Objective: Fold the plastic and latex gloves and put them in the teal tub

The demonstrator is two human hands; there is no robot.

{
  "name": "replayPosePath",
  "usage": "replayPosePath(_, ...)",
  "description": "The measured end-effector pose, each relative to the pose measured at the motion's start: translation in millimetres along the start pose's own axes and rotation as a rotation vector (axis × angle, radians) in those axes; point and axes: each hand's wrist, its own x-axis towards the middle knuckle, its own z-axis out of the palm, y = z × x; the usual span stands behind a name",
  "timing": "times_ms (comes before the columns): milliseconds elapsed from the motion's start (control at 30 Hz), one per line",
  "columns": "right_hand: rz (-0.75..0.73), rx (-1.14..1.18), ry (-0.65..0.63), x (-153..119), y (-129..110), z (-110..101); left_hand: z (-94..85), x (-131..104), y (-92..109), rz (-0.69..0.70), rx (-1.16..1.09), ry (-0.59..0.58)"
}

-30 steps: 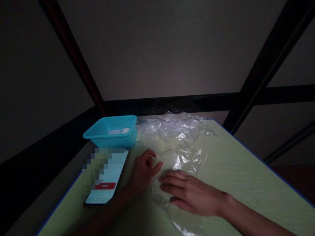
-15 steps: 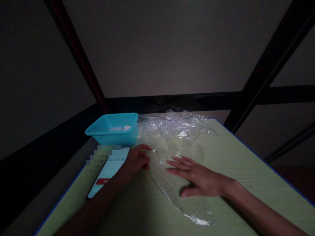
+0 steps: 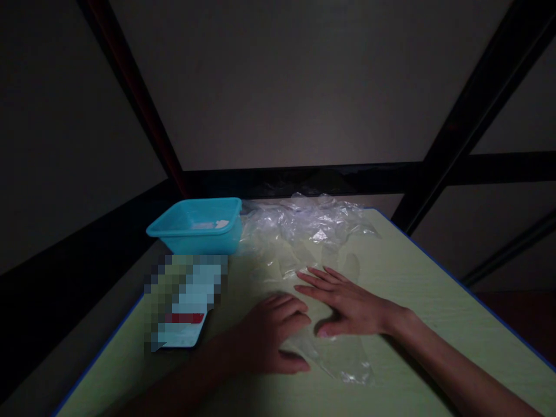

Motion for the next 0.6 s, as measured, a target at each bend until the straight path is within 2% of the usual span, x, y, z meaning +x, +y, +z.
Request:
replayPosePath(67,-0.003,0.001,0.007,0.6,1.3,0.5,1.2,-0.5,-4.2,0.018,0.114,0.002)
replayPosePath(167,-0.004,0.012,0.021,0.7,1.9,0.9,0.2,-1.3,-10.5,0.052,0.272,0.064)
replayPosePath(300,-0.008,0.012,0.038,0.6,1.6,0.9,-2.3,-1.3,-10.6,0.068,0.337,0.173)
replayPosePath(433,-0.009,0.014,0.045,1.0,2.4,1.5,1.2,-0.6,-8.6,0.037,0.293,0.203)
replayPosePath(600,-0.042,0.044,0.07,1.3,3.0,3.5,11.0,-0.4,-12.1,-0.136,0.022,0.168)
